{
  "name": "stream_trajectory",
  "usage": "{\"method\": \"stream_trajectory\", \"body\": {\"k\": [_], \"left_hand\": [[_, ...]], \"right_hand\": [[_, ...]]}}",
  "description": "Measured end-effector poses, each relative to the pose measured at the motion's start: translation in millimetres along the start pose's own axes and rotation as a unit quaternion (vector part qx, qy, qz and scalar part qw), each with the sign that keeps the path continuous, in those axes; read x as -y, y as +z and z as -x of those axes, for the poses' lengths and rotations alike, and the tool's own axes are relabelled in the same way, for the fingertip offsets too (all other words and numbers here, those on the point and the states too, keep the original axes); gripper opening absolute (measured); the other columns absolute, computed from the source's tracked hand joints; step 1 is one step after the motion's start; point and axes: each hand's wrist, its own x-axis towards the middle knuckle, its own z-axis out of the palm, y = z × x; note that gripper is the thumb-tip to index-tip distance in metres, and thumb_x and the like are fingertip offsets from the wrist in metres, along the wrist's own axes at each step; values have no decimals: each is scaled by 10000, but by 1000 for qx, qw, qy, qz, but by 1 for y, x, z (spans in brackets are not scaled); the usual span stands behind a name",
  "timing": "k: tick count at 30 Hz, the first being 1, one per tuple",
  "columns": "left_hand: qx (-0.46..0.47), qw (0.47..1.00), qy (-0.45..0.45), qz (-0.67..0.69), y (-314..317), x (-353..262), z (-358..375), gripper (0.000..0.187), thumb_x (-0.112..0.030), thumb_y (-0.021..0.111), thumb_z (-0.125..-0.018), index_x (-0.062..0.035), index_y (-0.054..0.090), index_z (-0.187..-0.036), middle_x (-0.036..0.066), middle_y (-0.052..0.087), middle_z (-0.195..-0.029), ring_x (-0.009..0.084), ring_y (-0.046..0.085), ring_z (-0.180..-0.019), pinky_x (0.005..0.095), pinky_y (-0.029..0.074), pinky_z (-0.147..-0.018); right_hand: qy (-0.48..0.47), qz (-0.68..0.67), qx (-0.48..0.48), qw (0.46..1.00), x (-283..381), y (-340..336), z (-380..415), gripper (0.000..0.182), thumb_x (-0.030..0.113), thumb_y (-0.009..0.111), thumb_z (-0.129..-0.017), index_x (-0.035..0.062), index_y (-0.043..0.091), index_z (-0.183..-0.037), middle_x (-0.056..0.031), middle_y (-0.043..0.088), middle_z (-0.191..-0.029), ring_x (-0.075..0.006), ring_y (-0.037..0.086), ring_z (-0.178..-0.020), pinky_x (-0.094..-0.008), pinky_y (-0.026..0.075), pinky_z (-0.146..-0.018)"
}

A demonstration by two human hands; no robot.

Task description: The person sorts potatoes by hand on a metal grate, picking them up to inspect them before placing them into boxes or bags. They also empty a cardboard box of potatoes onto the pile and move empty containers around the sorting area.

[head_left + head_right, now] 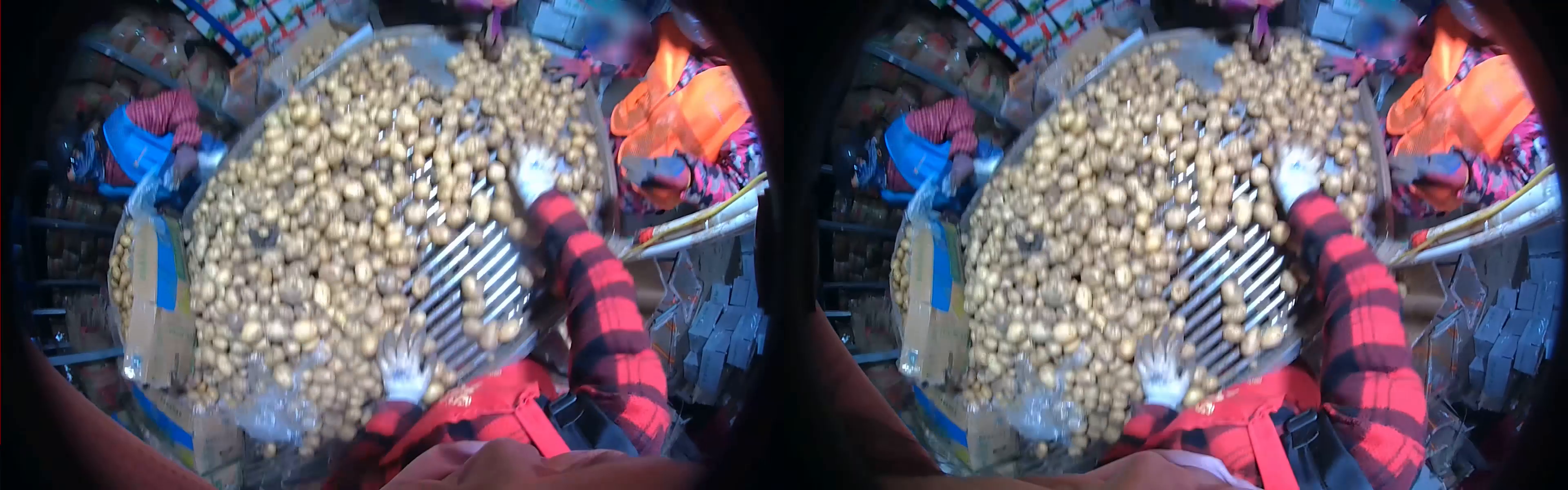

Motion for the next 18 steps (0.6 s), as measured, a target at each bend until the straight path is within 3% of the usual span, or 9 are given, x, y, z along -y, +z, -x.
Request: {"method": "stream_trajectory", "body": {"k": [1,2,4,5,6,11,12,15,18], "left_hand": [[-8,1000,2,-7,2,1,-1,566,-406,695,-868,-195,624,-1388,67,475,-1537,406,419,-1379,602,287,-1175],[-17,1000,10,-13,3,1,-2,566,-411,705,-857,-198,632,-1376,61,478,-1532,404,427,-1371,610,296,-1167],[-43,999,28,-7,-1,0,-4,584,-423,728,-834,-210,635,-1370,63,499,-1505,403,448,-1347,617,313,-1150],[-58,998,37,0,0,1,-2,583,-425,732,-830,-215,639,-1365,64,513,-1488,406,454,-1339,615,316,-1147],[-71,997,42,5,1,2,-2,581,-426,736,-826,-219,642,-1361,64,527,-1471,409,461,-1330,612,319,-1144],[-69,996,57,-1,-1,9,0,524,-408,725,-842,-208,663,-1322,77,573,-1416,407,460,-1335,609,309,-1141],[-83,992,86,29,0,16,0,492,-397,719,-847,-200,673,-1296,86,579,-1400,395,506,-1276,584,367,-1097],[-158,975,114,105,-25,37,-11,391,-345,694,-861,-157,691,-1204,113,591,-1347,372,588,-1127,526,477,-974],[-262,956,96,91,-90,83,-49,319,-270,634,-893,-83,656,-1150,149,597,-1264,339,629,-1024,480,537,-891]], "right_hand": [[-27,-46,58,997,42,-75,-27,224,142,588,-824,60,687,-1007,-210,660,-983,-366,648,-970,-504,506,-852],[-76,-103,35,991,60,-80,-30,154,100,587,-760,59,694,-862,-203,644,-832,-372,651,-797,-462,529,-724],[-184,-164,183,952,100,-37,-5,226,221,651,-811,100,722,-988,-201,660,-1098,-381,628,-1086,-566,476,-942],[-260,-177,-10,949,114,-31,30,333,321,685,-843,139,723,-1119,-175,587,-1324,-389,508,-1290,-672,348,-1072],[-267,-239,77,930,123,-29,37,393,365,688,-860,163,703,-1197,-130,523,-1425,-386,427,-1354,-720,272,-1107],[-264,-111,68,956,98,-6,21,294,315,695,-812,203,733,-1081,-22,541,-1414,-322,458,-1282,-677,273,-1117],[-245,-78,99,961,94,-2,13,308,301,648,-856,211,712,-1143,-18,542,-1416,-308,452,-1294,-663,251,-1134],[-137,19,108,984,94,31,-10,326,247,567,-904,197,691,-1203,-85,558,-1343,-316,440,-1317,-657,229,-1145],[-129,-142,114,975,134,-21,-37,391,193,679,-780,128,697,-1166,-157,582,-1308,-346,499,-1290,-601,287,-1154]]}}
